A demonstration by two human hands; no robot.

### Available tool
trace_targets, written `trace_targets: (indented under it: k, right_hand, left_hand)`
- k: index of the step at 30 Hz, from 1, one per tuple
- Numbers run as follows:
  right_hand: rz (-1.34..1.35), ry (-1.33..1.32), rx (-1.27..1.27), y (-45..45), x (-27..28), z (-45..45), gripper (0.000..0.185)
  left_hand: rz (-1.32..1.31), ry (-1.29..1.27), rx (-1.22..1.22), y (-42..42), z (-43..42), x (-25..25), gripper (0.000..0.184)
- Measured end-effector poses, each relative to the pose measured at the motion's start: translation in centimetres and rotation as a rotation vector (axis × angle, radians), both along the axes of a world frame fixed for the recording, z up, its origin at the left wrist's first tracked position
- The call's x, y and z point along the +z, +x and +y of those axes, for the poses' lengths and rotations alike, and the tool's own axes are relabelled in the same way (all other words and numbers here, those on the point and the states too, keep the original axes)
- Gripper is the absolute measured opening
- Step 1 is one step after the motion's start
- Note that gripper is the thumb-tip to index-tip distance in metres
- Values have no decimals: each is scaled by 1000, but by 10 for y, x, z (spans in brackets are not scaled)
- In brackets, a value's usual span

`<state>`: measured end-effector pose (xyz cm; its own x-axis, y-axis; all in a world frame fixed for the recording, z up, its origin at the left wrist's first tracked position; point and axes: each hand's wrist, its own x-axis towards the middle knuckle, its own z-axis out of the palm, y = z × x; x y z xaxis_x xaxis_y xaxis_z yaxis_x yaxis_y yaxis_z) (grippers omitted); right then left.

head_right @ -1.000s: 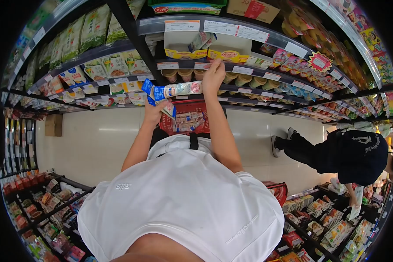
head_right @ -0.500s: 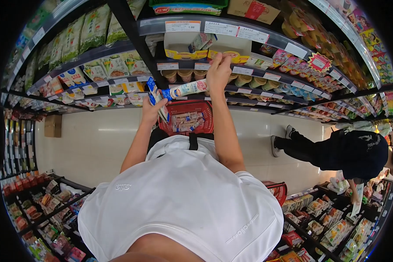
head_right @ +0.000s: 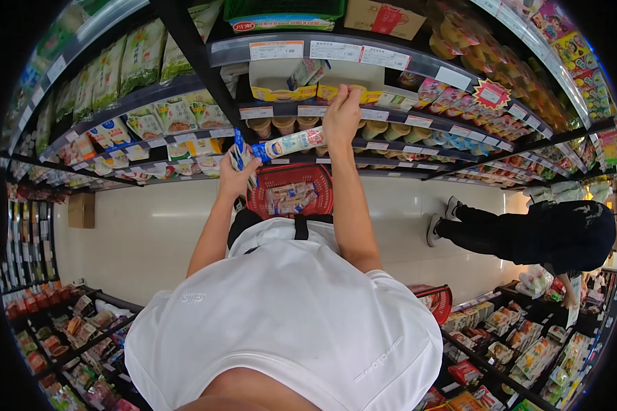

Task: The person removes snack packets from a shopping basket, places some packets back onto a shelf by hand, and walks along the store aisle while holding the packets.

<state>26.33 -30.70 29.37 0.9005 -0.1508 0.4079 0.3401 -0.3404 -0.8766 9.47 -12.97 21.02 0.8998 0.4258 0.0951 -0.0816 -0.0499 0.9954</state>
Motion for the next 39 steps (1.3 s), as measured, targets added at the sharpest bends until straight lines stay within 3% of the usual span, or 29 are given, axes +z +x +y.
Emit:
trace_targets:
  k: [3,6,7,9,10,14,18,20,24,27,28,32,39]
  right_hand:
    - [-49,44,13,5,-5,0,29]
    - [236,500,216,9,0,-9,32]
    - [235,501,217,5,7,-13,32]
    - [459,909,479,1,15,-22,39]
    - [452,976,604,5,5,-28,46]
    - [376,1124,650,2,-12,-44,47]
    - [296,1058,939,-11,-32,-62,50]
    - [198,874,1209,-22,-35,-64,54]
    - [81,687,1256,-45,-19,-50,65]
    - [115,765,1171,-62,-16,-38,71]
    - [110,736,1253,-57,-18,-38,78]
    - [89,744,1207,-60,-11,-32,82]
    - [19,482,1230,-53,-2,-24,85]
  left_hand:
    - [-36,-142,64,2,-1,-2,25]
    - [-44,-370,42,-2,0,3,25]
    - [-74,-489,56,-2,0,3,26]
    - [-132,-607,27,0,0,2,28]
    - [-147,-666,45,0,-4,11,28]
    - [-199,-773,45,1,-6,14,29]
    - [-231,-884,41,4,2,3,30]
    - [-227,-903,58,6,5,-1,30]
    - [-220,-898,74,10,3,-2,28]
    - [-217,-940,40,12,1,6,28]
    - [-225,-972,20,13,1,7,29]
    - [-244,-948,29,16,0,6,30]
    - [-196,-990,-69,13,-4,4,31]
